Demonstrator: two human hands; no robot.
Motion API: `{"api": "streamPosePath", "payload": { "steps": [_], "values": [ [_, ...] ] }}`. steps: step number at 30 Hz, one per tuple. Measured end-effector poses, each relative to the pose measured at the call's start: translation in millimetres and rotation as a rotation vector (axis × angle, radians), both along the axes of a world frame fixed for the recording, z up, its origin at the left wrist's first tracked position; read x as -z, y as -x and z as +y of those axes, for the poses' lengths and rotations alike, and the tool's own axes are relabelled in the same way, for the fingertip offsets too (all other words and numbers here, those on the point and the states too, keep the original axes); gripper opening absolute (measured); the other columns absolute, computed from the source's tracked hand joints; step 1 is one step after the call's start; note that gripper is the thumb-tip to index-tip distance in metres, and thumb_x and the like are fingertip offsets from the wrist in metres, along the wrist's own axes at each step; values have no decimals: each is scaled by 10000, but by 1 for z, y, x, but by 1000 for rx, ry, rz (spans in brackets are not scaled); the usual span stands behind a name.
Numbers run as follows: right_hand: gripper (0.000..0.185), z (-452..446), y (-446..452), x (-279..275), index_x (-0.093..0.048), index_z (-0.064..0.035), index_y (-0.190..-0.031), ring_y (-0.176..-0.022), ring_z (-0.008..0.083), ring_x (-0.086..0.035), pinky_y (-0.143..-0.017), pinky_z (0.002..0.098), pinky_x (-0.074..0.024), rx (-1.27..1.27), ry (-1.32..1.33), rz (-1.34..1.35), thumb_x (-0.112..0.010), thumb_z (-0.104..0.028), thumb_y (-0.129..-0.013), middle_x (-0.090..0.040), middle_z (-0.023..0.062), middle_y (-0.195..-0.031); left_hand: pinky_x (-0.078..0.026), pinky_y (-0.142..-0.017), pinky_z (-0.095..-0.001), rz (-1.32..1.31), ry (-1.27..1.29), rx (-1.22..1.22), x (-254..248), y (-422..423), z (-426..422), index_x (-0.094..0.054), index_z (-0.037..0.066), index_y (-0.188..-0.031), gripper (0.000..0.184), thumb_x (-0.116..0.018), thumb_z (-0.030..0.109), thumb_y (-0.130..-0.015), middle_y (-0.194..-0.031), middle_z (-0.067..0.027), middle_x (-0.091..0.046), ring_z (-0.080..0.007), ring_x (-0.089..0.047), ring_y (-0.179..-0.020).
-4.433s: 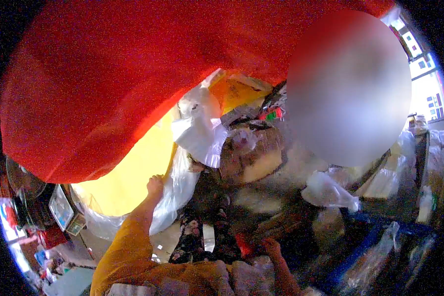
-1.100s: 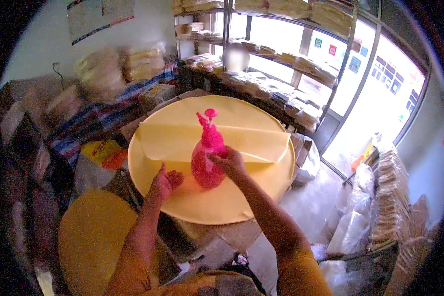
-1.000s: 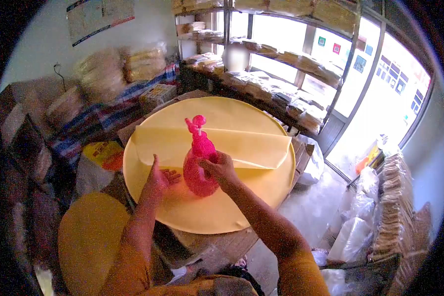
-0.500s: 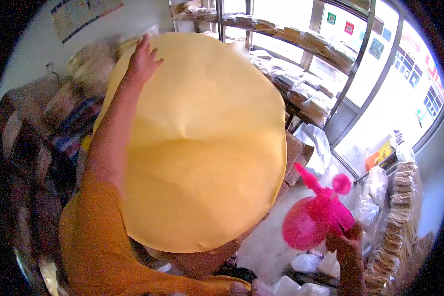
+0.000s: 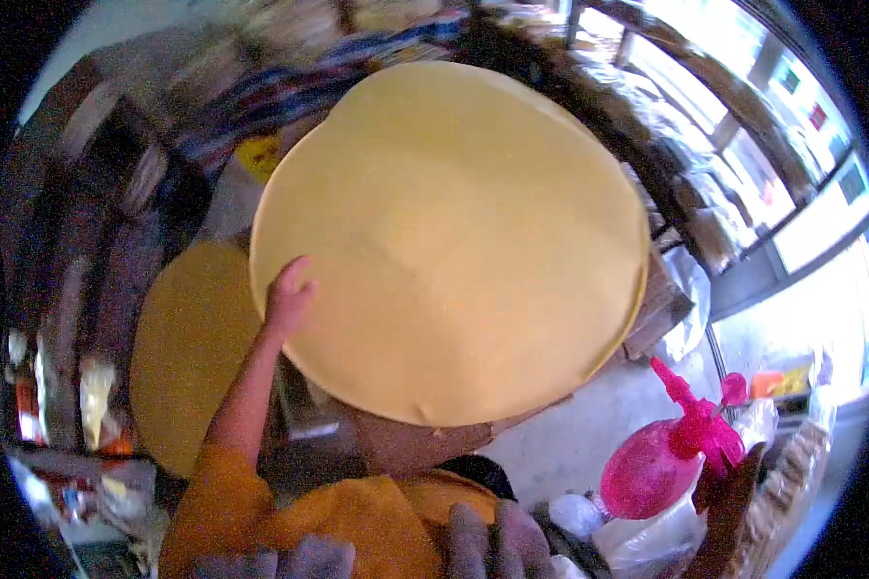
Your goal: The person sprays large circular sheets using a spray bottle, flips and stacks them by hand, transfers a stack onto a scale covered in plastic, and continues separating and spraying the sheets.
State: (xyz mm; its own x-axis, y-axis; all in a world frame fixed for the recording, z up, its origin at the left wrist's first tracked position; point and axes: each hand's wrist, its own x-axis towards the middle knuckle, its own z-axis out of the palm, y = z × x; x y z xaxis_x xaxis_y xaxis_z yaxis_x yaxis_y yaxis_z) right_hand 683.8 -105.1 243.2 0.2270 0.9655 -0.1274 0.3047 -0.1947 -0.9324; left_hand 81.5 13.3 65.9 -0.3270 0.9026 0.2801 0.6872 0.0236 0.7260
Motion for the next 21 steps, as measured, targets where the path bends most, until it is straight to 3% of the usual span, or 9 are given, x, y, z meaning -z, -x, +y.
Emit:
{"api": "streamPosePath", "payload": {
  "steps": [1,4,7,12,15,16,18,20,21],
  "values": [
    [256,8,9,-7,-524,-13,-785,-374,111,-413,-338,245,-318,-68,40,-27,-583,-260,-751,-475,35,-537,-409,-840,-316,3,-58,-150,10,26,-22,-532,15,-1027,323,-576,108,-721,-1009,-142,-563,-251,-535,-953],
    [280,29,43,-33,-524,-14,-767,-366,108,-404,-337,244,-313,-301,177,-127,-572,-289,-766,-469,34,-533,-440,-754,-305,-43,148,-455,24,70,-82,-555,16,-955,260,-591,140,-730,-887,-105,-590,-204,-564,-824],
    [307,57,83,-58,-524,-15,-750,-358,105,-394,-336,243,-309,-550,272,-234,-561,-318,-780,-463,32,-528,-448,-687,-292,-238,84,-448,29,70,-104,-570,11,-866,239,-611,210,-738,-782,-78,-591,-169,-561,-725],
    [375,136,150,-74,-546,-45,-731,-349,83,-395,-328,227,-298,-729,118,-278,-448,-387,-851,-447,-1,-460,-454,-641,-356,-184,402,-499,24,72,-93,-600,12,-765,443,-565,452,-728,-698,-131,-605,-250,-589,-672],
    [360,172,202,-91,-534,-86,-695,-316,88,-395,-285,236,-302,-412,-199,-222,-443,-400,-847,-448,4,-458,-453,-629,-389,-22,483,-420,17,69,-78,-605,15,-721,440,-538,450,-731,-691,-156,-602,-300,-586,-668],
    [361,175,220,-96,-527,-90,-685,-314,84,-391,-288,232,-323,-258,-233,67,-436,-398,-852,-434,-7,-450,-452,-626,-398,67,512,-400,14,67,-75,-605,15,-712,422,-539,432,-731,-694,-162,-601,-312,-585,-671],
    [341,195,217,-97,-521,-98,-705,-316,71,-381,-292,214,-321,-215,-410,157,-429,-388,-860,-424,-21,-448,-450,-639,-423,161,531,-356,9,68,-71,-605,16,-733,344,-527,351,-737,-725,-165,-603,-336,-582,-700],
    [338,208,195,-107,-512,-101,-720,-328,55,-356,-292,195,-308,-177,-371,186,-421,-392,-865,-406,-38,-456,-452,-651,-421,169,468,-328,28,83,-69,-605,19,-752,326,-517,333,-743,-742,-167,-603,-335,-582,-724],
    [340,222,169,-104,-511,-103,-717,-338,46,-344,-290,193,-296,-282,-358,327,-424,-398,-862,-397,-46,-462,-453,-657,-421,172,441,-315,36,86,-67,-605,21,-762,317,-512,324,-746,-751,-168,-602,-335,-582,-735]
  ]
}}
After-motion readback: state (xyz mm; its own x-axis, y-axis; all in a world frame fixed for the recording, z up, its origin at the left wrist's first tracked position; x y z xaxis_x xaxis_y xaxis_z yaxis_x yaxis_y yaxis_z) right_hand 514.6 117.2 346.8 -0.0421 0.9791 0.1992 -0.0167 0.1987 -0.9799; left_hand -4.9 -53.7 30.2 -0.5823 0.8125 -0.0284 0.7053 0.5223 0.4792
